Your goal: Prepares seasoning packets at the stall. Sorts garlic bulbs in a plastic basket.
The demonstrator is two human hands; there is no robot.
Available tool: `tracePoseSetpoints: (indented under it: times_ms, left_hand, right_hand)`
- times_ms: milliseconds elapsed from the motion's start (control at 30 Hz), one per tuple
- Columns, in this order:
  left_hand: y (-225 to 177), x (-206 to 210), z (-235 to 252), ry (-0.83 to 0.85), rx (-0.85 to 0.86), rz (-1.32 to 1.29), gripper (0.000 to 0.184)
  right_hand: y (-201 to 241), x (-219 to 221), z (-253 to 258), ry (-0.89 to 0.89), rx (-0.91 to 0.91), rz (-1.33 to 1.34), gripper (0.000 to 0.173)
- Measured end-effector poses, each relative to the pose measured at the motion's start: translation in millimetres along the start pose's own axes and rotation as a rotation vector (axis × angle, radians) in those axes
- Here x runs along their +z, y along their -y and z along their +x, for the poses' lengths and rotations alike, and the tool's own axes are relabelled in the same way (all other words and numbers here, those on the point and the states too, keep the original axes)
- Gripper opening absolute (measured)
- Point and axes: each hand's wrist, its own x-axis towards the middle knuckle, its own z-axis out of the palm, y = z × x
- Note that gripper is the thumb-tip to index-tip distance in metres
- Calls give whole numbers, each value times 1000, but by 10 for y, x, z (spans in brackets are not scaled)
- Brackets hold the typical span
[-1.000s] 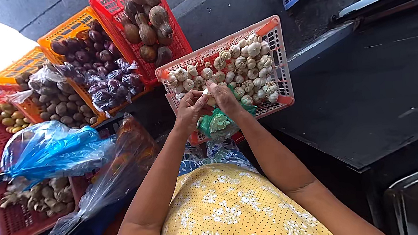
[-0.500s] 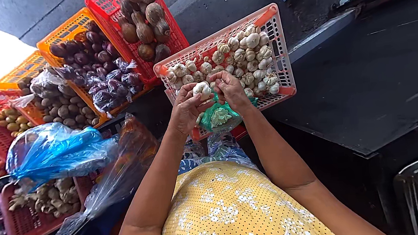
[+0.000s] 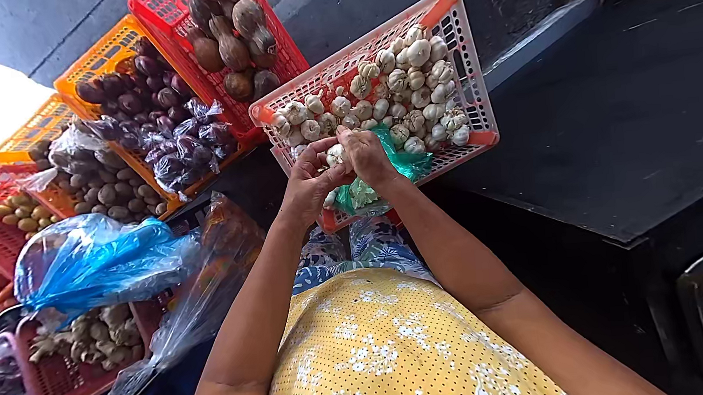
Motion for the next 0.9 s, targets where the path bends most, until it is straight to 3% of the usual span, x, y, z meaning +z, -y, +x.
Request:
tracePoseSetpoints:
  times_ms: [233,333,433,500,667,733,900]
  left_hand:
    - [86,-67,32,30,-7,-251,43]
    - [83,-43,76,-47,-6,-300,38]
    - [95,44,139,-140,15,-280,31]
    - [123,114,177,-196,13,-294,23]
    - [120,154,312,-175,-71,-240,6]
    - [105,196,405,-159,-115,-148,9]
    - [158,292,901,-186,-84,319,40]
  right_hand:
    - [-51,-75,34,149,159,326,46]
    - [-118,-55,23,151,125,385,42]
    - [-181,-31,13,96,-46,151,57]
    - [-166,16,14,-12,-144,6,57]
    - [-155,-58,92,-232,-170,-89,54]
    - [-172,-167,137,-275,-185,-156,49]
    - [-186,-553,-17,-212,-145,-289,42]
